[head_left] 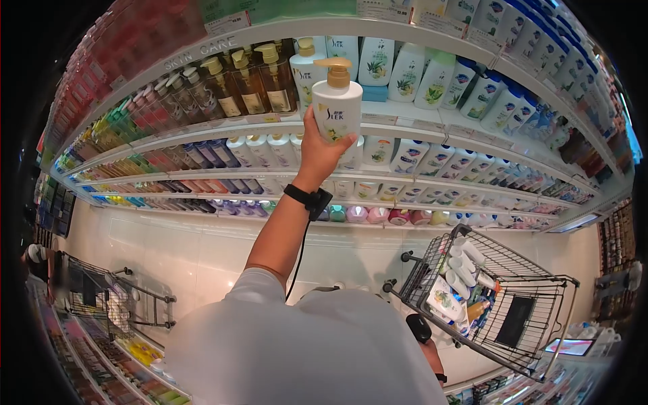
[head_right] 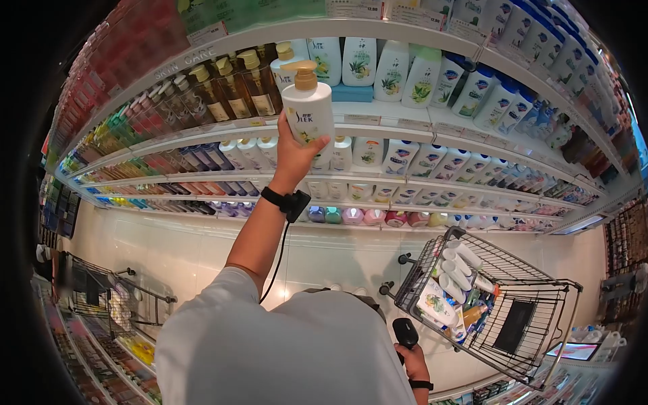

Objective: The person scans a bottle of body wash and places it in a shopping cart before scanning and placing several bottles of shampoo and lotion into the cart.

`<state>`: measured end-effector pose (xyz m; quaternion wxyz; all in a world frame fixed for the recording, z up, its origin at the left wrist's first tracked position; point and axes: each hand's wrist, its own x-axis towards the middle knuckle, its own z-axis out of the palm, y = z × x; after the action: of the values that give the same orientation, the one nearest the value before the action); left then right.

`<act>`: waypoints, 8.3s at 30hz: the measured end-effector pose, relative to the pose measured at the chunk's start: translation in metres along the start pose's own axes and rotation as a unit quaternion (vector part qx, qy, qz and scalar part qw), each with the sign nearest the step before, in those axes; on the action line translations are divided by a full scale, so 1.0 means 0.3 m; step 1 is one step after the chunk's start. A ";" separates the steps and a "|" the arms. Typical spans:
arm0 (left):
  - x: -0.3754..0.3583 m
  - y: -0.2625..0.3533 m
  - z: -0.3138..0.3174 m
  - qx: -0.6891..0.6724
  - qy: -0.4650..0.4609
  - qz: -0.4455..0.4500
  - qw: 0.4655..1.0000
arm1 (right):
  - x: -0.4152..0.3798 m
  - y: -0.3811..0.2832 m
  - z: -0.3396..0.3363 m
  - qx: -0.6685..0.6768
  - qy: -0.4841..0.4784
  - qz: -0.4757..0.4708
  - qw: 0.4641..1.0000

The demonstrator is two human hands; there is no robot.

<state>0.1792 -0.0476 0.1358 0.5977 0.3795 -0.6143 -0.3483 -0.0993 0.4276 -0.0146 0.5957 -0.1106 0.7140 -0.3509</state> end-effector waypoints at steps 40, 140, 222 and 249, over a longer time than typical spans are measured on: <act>0.388 -0.170 0.186 0.063 0.024 -0.006 0.998 | 0.147 -0.496 0.129 0.089 0.016 -0.151 0.984; 0.578 -0.114 0.188 0.647 -0.492 0.447 0.373 | 0.168 -0.424 0.408 0.072 0.099 -0.149 0.981; 0.412 0.737 -0.106 -0.234 -0.215 0.638 0.702 | 0.178 -0.428 0.429 0.011 0.093 -0.154 0.984; -0.425 -0.523 0.195 0.266 -0.788 -0.085 0.548 | 0.036 -0.236 0.164 0.096 0.168 -0.104 0.976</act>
<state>0.1283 -0.0101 -0.0651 -0.2874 0.1449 -0.8682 -0.3777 -0.0748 0.3516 0.0197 0.4355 -0.0666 0.7513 -0.4914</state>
